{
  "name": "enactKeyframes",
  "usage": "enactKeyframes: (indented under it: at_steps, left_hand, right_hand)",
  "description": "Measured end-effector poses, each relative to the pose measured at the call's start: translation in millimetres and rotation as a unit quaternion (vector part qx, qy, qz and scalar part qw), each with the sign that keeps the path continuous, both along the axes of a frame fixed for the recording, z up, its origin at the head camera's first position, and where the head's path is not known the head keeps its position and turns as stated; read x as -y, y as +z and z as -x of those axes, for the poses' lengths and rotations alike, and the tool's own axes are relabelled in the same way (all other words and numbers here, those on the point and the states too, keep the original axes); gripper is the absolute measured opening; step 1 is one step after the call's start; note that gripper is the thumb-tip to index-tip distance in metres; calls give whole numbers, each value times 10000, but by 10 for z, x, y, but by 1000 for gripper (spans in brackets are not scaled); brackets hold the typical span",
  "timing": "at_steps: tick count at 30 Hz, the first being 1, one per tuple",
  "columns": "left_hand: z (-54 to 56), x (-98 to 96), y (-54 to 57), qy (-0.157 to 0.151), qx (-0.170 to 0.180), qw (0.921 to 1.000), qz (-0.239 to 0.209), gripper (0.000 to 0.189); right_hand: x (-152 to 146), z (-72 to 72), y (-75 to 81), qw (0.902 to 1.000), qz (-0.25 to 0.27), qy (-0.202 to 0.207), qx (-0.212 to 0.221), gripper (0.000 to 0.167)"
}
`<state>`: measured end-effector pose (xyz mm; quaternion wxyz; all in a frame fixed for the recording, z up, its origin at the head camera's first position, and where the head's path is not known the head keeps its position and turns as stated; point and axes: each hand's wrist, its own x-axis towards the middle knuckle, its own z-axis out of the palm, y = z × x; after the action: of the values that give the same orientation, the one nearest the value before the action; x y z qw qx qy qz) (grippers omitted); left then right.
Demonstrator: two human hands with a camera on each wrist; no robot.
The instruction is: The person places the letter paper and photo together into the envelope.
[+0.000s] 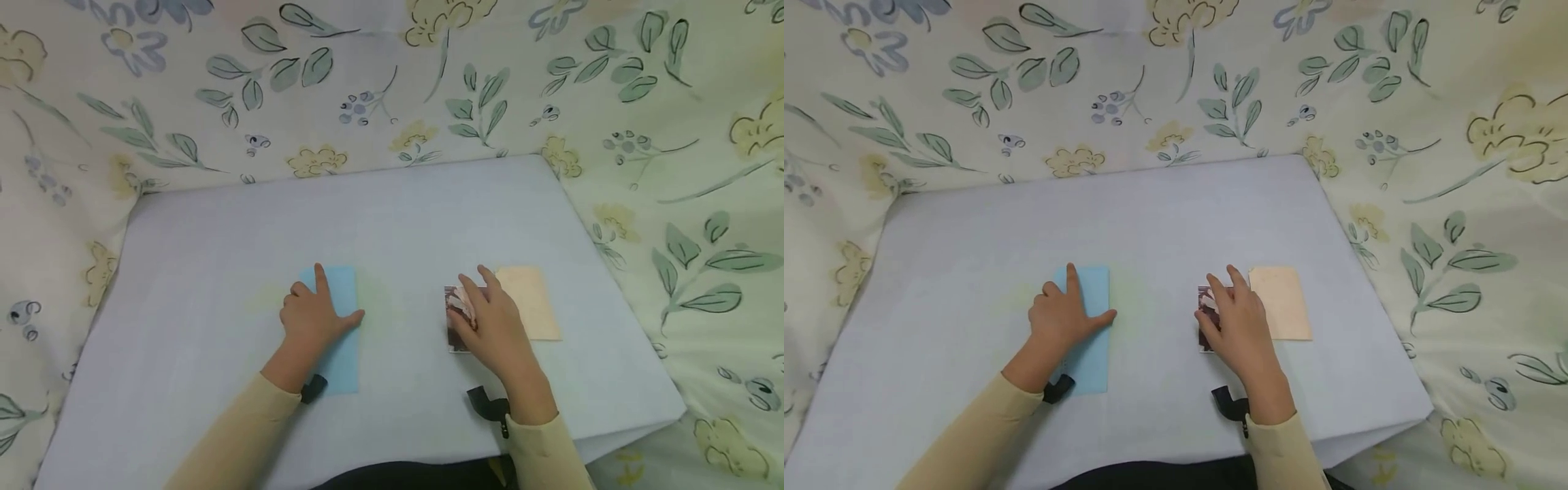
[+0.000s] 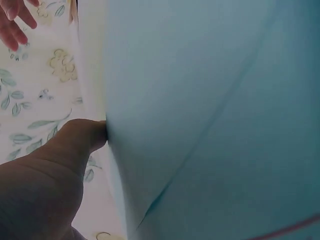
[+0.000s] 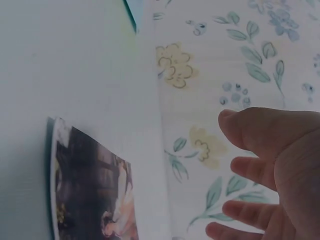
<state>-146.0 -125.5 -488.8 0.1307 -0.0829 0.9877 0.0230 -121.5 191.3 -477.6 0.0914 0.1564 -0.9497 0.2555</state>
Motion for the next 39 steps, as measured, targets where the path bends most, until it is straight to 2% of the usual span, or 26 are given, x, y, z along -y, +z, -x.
enactKeyframes:
  at_steps: [6,12,17,23,30,34,39]
  left_hand:
    - [-28,-39,26,-63,-109,9999,-78,128]
    - [-83,1,7,-31,-214,9990,-382,124]
    - [-159,1,5,-196,-274,9979,-556,122]
    - [-245,-105,-36,-815,-420,9952,-354,115]
    - [-314,-151,-50,-1427,-540,9880,-238,108]
    - [-345,-146,-17,-1748,-481,9831,-266,107]
    - [-416,-99,95,-2281,-308,9718,-522,106]
  right_hand:
    - [1,-9,-39,9998,-85,157,-120,62]
    - [35,13,-67,9995,-271,170,-73,62]
    - [38,-12,-82,9981,-538,277,-127,59]
    - [9,-90,-57,9967,-795,158,43,70]
    - [-27,-140,-22,9917,-936,37,885,92]
    - [-67,-143,-41,9870,-1036,-8,1227,99]
    - [-82,-142,-36,9807,-1051,-49,1650,104]
